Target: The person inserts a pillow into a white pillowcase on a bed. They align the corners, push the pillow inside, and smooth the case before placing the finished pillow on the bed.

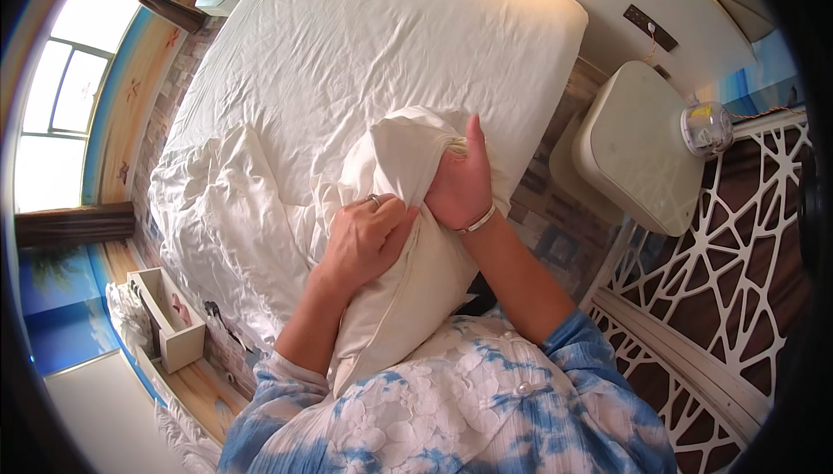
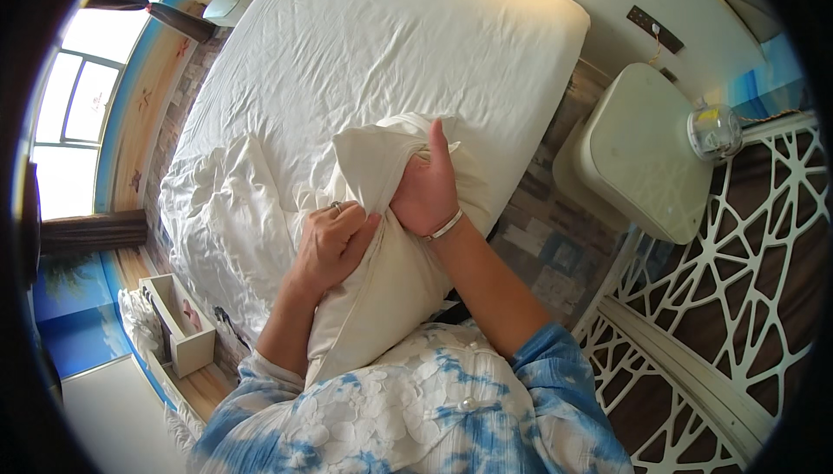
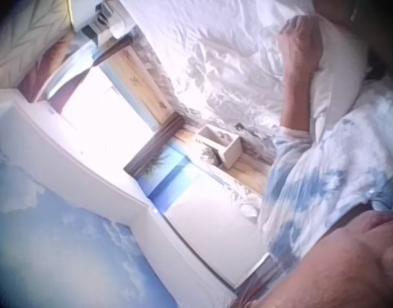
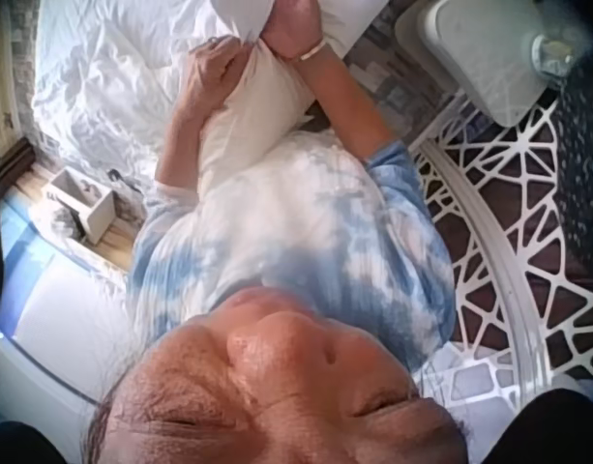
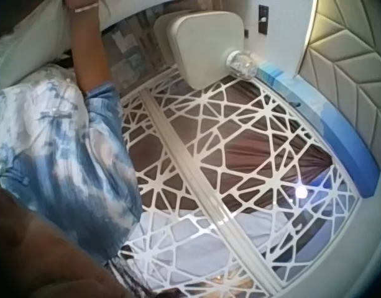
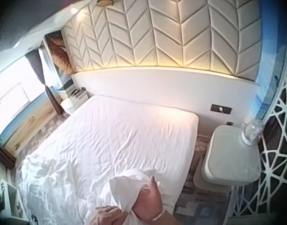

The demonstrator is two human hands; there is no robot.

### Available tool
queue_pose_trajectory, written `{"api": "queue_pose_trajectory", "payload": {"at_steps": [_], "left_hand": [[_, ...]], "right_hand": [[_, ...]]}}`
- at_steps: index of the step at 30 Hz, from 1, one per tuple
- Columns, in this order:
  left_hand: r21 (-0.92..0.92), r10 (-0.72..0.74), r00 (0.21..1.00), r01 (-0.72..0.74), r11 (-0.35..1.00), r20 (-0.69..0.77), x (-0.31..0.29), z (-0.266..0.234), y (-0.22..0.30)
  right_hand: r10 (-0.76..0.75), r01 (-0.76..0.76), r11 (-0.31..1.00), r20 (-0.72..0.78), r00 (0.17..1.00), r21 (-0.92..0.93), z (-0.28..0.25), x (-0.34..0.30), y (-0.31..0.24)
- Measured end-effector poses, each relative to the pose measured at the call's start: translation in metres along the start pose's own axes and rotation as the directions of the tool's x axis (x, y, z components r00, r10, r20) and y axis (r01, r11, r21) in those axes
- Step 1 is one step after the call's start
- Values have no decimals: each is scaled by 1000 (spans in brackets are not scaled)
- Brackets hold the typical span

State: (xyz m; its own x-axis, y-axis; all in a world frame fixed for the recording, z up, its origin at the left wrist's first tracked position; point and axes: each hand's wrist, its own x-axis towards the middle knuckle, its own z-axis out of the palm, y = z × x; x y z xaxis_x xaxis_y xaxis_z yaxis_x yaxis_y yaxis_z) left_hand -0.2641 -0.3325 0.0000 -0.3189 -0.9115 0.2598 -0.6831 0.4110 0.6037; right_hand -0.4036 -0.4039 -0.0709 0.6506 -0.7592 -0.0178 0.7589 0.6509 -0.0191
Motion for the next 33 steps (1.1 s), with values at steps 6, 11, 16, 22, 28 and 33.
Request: {"api": "queue_pose_trajectory", "payload": {"at_steps": [6, 11, 16, 22, 28, 33], "left_hand": [[28, -153, 987, 155, 987, -55, -14, 9, -26], [285, -183, 983, 174, 943, 6, -29, 2, -40], [115, -484, 867, 496, 861, -121, -72, 10, -54], [158, -302, 913, 353, 922, -274, -100, 41, -62], [-82, -319, 906, 308, 948, -279, -48, 62, -85], [-192, -355, 934, 356, 915, 39, -17, 80, -112]], "right_hand": [[-114, 85, 984, -186, 976, -157, 0, -10, 3], [-133, 129, 991, -159, 978, -33, -6, -16, -28], [-110, 17, 963, -333, 937, -268, 10, -55, -40], [344, -541, 584, -419, 840, -605, 24, -139, -52], [446, -531, 190, -409, 796, -826, 110, -104, 44], [377, -187, -301, -297, 877, -935, 99, -80, 74]]}}
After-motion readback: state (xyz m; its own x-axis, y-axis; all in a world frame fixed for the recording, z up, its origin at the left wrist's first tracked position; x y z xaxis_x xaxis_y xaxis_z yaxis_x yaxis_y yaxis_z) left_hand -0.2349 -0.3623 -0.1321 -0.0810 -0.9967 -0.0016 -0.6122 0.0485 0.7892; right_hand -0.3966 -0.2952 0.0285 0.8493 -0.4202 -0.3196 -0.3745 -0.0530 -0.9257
